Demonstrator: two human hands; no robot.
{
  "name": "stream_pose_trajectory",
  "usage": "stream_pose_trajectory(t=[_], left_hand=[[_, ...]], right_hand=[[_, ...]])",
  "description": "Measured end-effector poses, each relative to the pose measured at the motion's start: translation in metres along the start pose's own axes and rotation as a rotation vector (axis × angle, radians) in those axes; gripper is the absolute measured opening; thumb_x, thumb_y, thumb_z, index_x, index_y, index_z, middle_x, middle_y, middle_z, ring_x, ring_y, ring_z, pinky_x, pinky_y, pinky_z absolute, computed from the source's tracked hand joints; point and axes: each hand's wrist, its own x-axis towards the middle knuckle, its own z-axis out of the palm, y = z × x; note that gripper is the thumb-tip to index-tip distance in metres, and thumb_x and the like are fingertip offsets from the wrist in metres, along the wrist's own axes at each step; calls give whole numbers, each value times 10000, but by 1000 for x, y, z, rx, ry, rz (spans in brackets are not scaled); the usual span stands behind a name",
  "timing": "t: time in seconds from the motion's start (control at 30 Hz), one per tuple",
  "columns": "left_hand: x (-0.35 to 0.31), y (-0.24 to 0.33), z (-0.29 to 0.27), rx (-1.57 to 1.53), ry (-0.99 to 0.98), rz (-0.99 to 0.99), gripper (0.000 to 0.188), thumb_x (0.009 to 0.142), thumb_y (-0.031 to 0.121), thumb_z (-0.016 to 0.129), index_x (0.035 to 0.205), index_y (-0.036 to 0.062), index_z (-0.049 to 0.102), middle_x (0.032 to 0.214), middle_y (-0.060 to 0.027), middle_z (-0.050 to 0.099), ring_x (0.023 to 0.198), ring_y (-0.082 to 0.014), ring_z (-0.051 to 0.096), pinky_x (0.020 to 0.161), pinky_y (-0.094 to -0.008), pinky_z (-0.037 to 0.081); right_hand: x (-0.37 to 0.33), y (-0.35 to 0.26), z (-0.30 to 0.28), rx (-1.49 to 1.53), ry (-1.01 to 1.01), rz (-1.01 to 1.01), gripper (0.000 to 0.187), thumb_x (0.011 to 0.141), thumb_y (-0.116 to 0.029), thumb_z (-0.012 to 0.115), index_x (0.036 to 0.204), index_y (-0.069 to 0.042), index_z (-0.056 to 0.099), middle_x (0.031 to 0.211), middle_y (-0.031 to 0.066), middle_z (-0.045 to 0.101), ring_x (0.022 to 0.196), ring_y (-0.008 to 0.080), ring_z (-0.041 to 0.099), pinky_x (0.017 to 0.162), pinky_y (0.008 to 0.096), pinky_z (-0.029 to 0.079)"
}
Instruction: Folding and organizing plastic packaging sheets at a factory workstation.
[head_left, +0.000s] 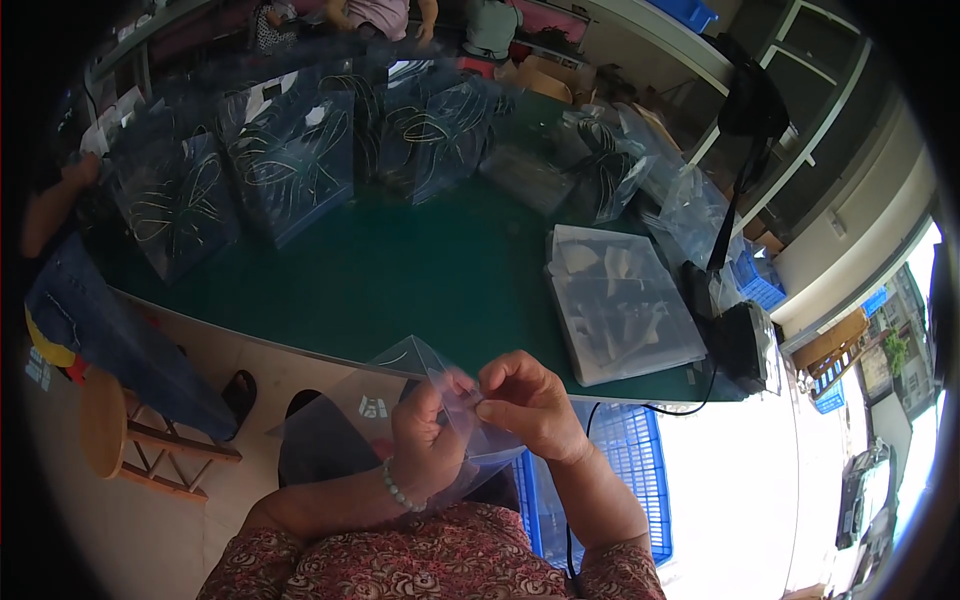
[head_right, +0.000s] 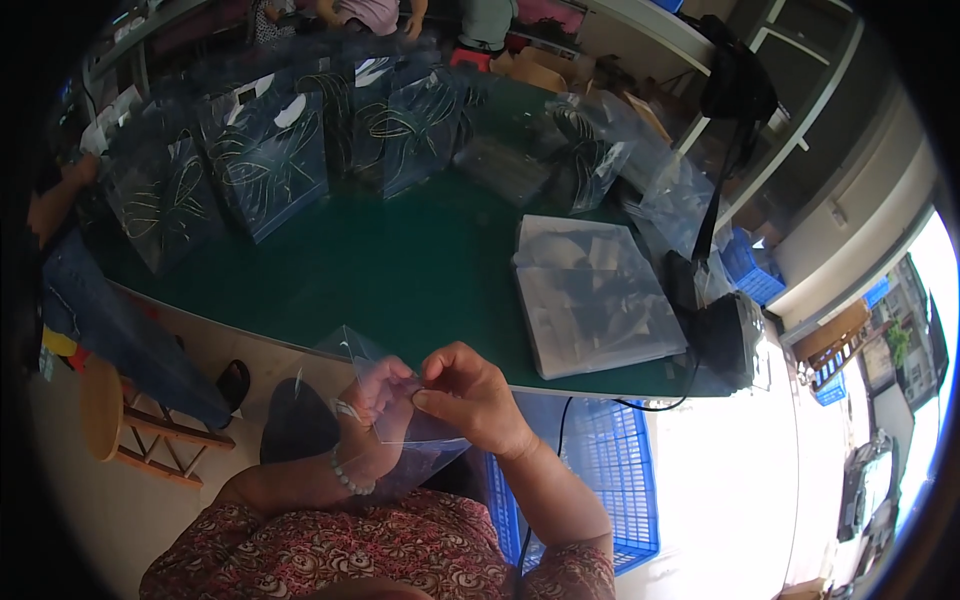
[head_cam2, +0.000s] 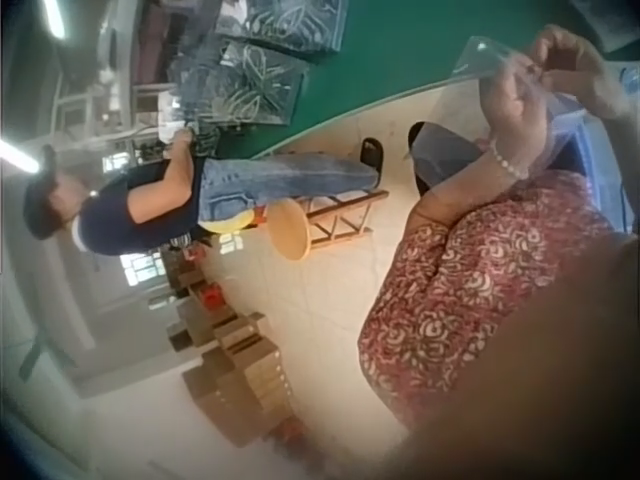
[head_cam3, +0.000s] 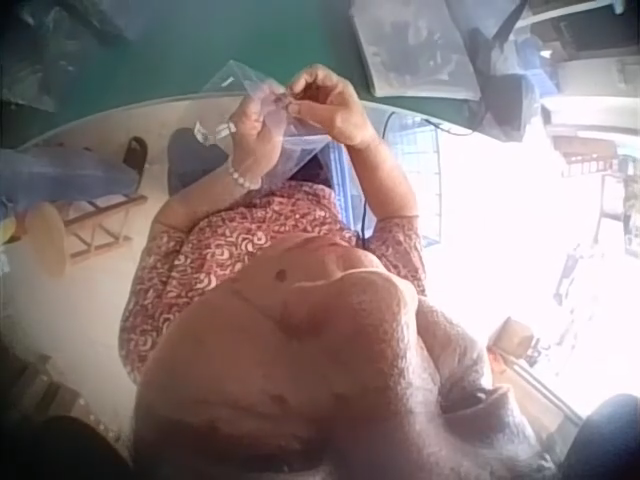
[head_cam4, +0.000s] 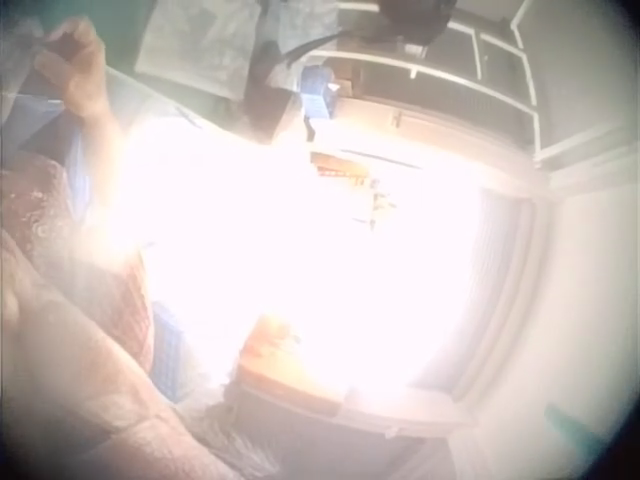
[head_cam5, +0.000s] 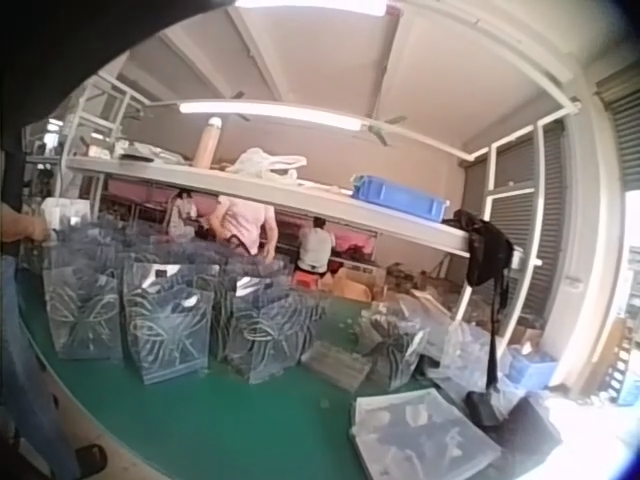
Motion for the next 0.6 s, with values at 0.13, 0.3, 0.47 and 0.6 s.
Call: stream_pose_trajectory(t=[0.13,0.3,0.47,0.6], left_hand=[[0,-7,-12,25,-95,-5,235,978,-43,623,1200,20,581,1086,-30,638,1015,-90,637,919,-255,504],[-3,-9,-15,6,-127,-28,233,983,-59,625,1199,18,581,1082,-27,632,1006,-82,630,907,-254,505],[-2,-15,-12,-50,-140,-108,236,974,-80,636,1185,15,596,1071,-51,630,970,-123,630,886,-291,529],[-11,-26,-9,-84,-13,11,232,968,-118,622,1152,23,618,1050,-73,624,940,-170,625,873,-351,551]], right_hand=[[2,8,2,-29,46,-72,282,829,158,733,1018,-43,677,1023,23,620,924,123,621,827,272,513],[-1,4,-1,-96,67,-46,199,820,133,761,954,-13,747,1003,57,651,909,145,644,841,279,526],[-11,-14,-13,-319,8,-101,168,902,44,716,1062,16,760,1081,96,679,944,172,662,864,302,538],[-37,-57,-50,-630,315,-271,405,975,-240,689,1281,25,692,1264,168,676,1141,248,660,954,401,550]])
